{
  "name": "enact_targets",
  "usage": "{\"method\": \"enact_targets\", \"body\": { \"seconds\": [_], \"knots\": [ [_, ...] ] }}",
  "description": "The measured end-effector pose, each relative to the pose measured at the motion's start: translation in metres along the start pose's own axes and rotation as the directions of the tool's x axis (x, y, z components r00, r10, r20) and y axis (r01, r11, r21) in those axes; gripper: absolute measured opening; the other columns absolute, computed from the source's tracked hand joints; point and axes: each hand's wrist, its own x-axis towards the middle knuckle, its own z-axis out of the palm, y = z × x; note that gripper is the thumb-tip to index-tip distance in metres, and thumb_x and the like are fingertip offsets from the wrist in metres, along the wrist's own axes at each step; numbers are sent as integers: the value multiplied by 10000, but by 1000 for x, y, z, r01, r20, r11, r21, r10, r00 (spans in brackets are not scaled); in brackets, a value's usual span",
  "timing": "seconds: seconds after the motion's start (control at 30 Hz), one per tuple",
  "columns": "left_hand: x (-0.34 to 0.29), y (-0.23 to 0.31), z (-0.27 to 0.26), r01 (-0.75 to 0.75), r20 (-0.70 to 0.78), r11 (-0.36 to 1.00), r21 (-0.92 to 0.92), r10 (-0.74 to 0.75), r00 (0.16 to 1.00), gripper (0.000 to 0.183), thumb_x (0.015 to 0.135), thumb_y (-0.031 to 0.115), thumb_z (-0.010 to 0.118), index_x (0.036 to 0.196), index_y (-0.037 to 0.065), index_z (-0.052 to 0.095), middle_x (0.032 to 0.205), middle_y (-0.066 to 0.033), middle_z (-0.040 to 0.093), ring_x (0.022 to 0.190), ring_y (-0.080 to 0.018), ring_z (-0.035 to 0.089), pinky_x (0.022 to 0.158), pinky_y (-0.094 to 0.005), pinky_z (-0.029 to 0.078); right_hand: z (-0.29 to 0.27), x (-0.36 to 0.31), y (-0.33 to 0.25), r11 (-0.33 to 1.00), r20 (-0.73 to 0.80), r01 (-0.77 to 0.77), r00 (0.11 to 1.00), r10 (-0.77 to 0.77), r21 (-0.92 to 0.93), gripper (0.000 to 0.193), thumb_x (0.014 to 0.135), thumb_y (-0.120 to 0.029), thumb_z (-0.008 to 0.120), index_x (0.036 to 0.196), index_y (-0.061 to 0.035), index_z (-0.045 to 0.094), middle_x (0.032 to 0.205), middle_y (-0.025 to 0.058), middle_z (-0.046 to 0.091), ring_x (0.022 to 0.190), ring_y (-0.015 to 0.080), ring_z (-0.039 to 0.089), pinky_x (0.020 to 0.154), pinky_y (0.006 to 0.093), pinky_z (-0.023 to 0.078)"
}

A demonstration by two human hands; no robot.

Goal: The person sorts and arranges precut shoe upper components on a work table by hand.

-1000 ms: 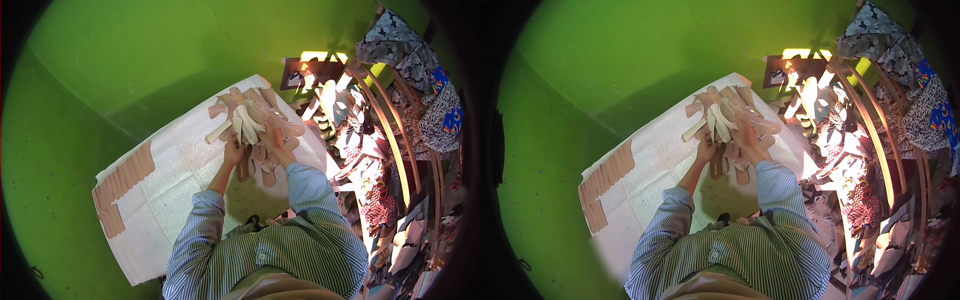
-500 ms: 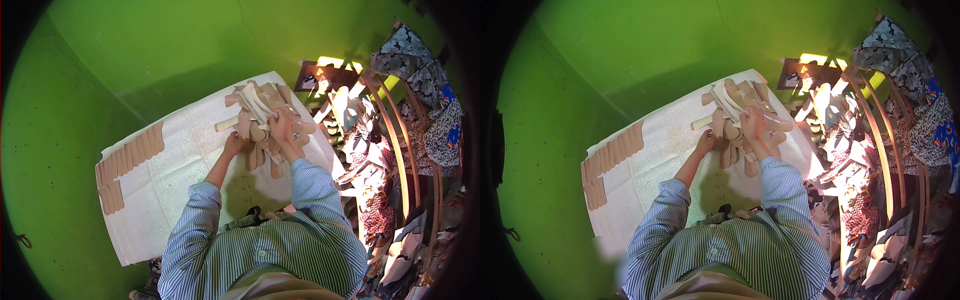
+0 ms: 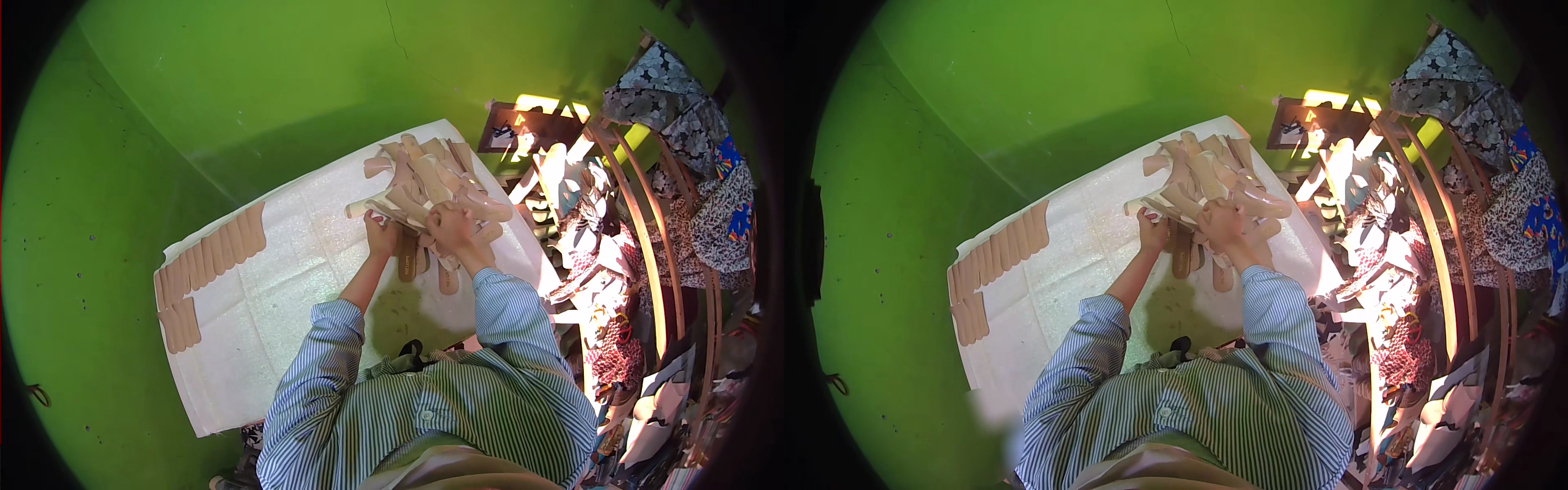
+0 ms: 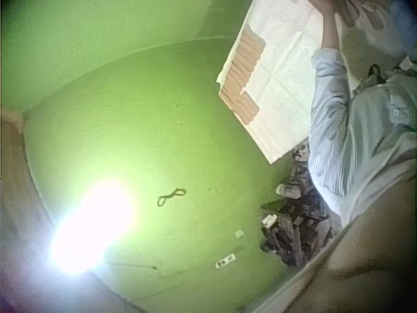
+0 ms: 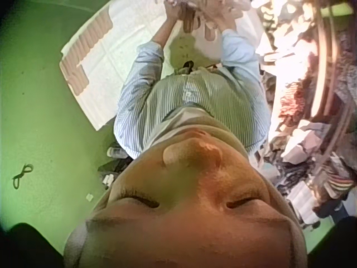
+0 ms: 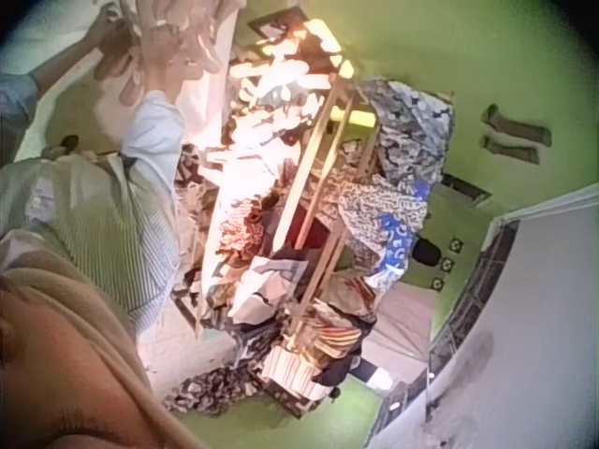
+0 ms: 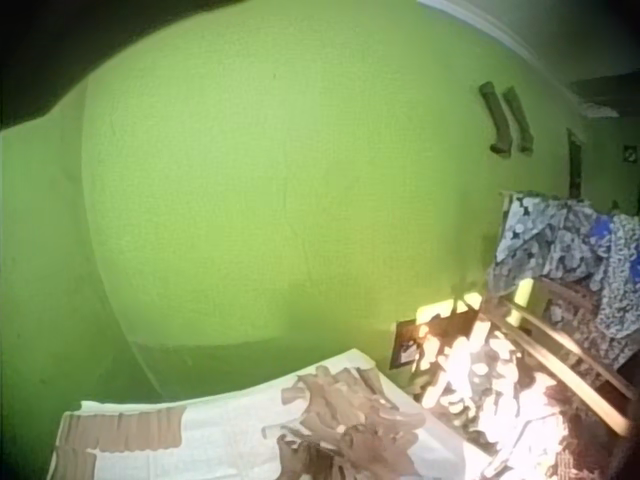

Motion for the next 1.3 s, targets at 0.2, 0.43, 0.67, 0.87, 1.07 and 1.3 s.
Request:
{"method": "enact_targets", "body": {
  "seconds": [0.2, 0.43, 0.67, 0.87, 1.07, 1.3],
  "knots": [
    [9, -4, -6, 142, -75, 989, -46, -145, 987, 614, 692, 164, 601, 1181, 0, 267, 1002, -162, 490, 897, -231, 528, 760, -293, 435, 20, 23, 35, 960, -173, -271, 944, 280, 69, 264, 712, -261, 515, 905, -106, 606, 940, 50, 572, 967, 227, 492, 820, 411, 309],
    [12, 0, -24, 141, 41, 957, -254, -135, 990, 434, 740, 50, 554, 1099, 24, 312, 933, -126, 543, 750, -206, 584, 599, -267, 463, 35, 37, 39, 884, -200, -187, 935, 294, 429, 215, 691, -72, 544, 902, -52, 586, 849, 77, 565, 718, 142, 548, 637, 248, 425],
    [17, -5, -36, 19, -91, 999, 47, -15, 996, 560, 716, 154, 612, 1152, 9, 291, 1020, -163, 495, 876, -219, 518, 724, -319, 416, 53, 49, 18, 441, -165, 21, 942, 292, 897, 265, 707, 79, 518, 956, -11, 509, 792, 35, 550, 708, 88, 523, 638, 192, 424],
    [-1, 30, -31, 64, -226, 899, 434, 40, 973, 390, 712, 342, 586, 1030, 120, 542, 1066, -94, 507, 1002, -283, 434, 883, -370, 275, 63, 41, 9, 409, -5, -90, 974, 225, 908, 243, 709, 66, 542, 940, -9, 519, 816, 41, 556, 752, 83, 525, 675, 184, 424],
    [9, 13, -39, 85, -12, 990, 109, -85, 996, 245, 711, 296, 582, 855, 105, 634, 861, -110, 594, 865, -269, 548, 733, -340, 403, 53, 28, -25, 702, 173, -50, 979, -105, 710, 226, 748, -124, 564, 955, -37, 538, 826, 44, 573, 756, 136, 546, 682, 272, 431],
    [13, -10, -55, -125, -160, 940, 318, 183, 970, 256, 701, 239, 601, 858, 38, 619, 819, -165, 584, 773, -309, 563, 699, -366, 432, 39, 11, -21, 985, -281, -95, 958, 51, -144, 214, 728, -233, 536, 890, -103, 588, 841, 111, 593, 809, 253, 562, 753, 314, 376]
  ]
}}
